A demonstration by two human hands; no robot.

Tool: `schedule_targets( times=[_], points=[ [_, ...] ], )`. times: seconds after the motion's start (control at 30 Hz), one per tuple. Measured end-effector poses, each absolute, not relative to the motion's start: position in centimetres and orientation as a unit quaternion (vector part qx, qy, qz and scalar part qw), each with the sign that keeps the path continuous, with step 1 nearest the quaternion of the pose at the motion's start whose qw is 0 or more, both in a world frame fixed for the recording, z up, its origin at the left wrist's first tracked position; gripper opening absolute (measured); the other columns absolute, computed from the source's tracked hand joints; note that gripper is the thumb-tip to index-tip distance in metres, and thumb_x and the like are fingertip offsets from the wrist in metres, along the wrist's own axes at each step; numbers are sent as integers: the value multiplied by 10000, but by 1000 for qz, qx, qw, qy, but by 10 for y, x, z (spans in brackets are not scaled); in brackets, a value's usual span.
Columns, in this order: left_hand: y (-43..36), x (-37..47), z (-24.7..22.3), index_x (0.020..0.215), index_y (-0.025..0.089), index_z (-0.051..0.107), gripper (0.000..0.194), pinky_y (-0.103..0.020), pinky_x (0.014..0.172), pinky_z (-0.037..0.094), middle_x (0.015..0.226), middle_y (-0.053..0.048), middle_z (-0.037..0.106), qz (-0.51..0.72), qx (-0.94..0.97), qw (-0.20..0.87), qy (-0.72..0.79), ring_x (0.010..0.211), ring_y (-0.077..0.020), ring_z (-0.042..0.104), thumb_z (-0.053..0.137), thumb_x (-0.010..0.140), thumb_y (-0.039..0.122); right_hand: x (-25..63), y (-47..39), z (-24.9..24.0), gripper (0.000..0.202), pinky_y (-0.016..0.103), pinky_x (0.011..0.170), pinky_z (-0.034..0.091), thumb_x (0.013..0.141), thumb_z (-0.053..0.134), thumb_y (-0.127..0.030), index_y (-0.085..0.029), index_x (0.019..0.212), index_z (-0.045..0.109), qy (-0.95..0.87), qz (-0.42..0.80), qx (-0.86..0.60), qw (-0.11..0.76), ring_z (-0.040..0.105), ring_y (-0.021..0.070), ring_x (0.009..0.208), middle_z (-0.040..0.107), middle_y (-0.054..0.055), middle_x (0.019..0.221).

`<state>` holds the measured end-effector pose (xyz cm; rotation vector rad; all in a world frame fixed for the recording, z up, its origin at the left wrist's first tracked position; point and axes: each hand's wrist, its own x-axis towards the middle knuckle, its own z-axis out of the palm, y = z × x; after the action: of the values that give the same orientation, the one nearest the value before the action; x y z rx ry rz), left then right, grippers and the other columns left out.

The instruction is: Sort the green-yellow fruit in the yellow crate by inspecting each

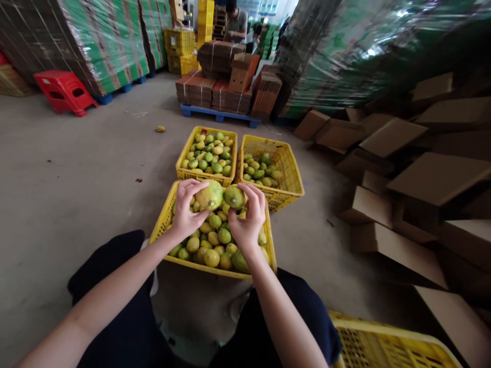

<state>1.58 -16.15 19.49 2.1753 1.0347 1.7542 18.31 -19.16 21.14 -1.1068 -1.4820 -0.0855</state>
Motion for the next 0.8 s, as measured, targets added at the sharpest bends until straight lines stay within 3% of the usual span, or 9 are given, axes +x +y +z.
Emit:
schedule_targets(
  times=[0.8],
  points=[
    [-159, 17, 194, 1351, 314, 575, 581, -425, 953, 538, 1181, -82, 564, 588, 723, 102, 348, 1149, -247, 574, 792, 828, 444, 183, -192, 208, 638, 448, 908, 606, 698, 506, -23, -287, 1274, 577, -631, -22, -497, 595, 645, 246, 1127, 615, 84, 1191]
  ],
)
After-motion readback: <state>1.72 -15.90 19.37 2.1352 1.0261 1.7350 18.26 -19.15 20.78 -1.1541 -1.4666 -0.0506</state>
